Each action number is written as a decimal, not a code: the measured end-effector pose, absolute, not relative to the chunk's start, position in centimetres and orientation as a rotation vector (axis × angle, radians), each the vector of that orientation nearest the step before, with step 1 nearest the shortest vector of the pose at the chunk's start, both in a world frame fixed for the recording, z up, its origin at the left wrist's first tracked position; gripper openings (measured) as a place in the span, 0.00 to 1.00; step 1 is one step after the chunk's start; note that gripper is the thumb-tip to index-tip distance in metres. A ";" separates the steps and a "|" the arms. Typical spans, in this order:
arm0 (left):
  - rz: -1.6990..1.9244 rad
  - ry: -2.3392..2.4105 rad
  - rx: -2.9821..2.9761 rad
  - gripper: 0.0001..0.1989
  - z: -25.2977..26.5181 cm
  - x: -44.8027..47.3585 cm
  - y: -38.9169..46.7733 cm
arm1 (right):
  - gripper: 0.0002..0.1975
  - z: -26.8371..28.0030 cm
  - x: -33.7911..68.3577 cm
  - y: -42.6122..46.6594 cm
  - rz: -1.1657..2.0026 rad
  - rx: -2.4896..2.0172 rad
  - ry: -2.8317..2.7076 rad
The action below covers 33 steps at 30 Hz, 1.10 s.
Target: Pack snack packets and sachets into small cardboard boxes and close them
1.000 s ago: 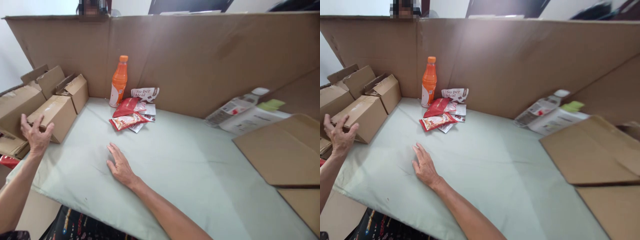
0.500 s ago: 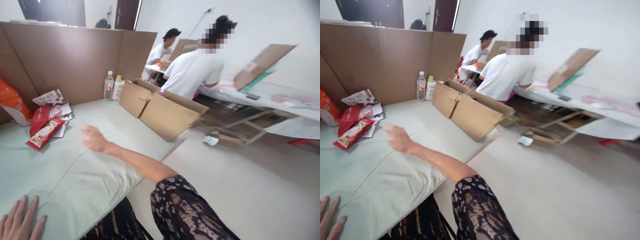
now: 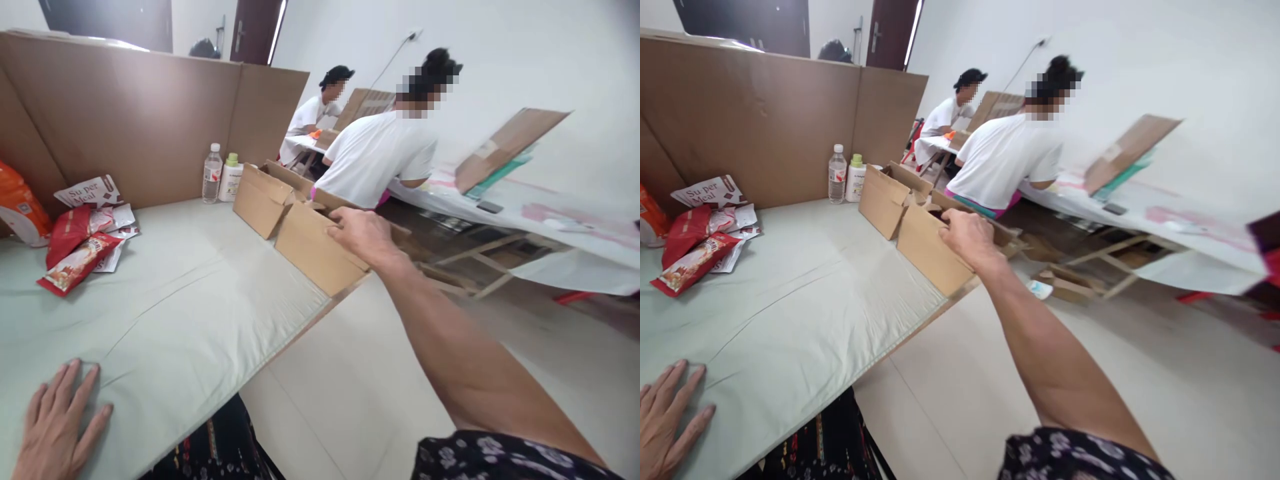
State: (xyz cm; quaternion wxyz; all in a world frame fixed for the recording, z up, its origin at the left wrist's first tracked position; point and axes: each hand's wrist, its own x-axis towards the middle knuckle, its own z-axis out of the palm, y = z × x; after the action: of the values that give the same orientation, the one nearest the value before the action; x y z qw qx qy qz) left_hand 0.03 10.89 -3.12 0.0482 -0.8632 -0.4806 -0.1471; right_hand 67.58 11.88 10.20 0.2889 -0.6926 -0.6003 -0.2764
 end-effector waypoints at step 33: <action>-1.307 -1.654 -3.157 0.56 4.7 -3.6 9.9 | 0.07 15.9 32.9 14.6 0.145 -0.920 -1.773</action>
State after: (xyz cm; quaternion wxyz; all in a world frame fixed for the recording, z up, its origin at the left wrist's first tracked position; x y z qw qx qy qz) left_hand -3.58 9.87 4.72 -0.3212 -0.7876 -0.4126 -0.3260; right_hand 32.90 14.64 15.88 0.5390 -0.3868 -0.7457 0.0612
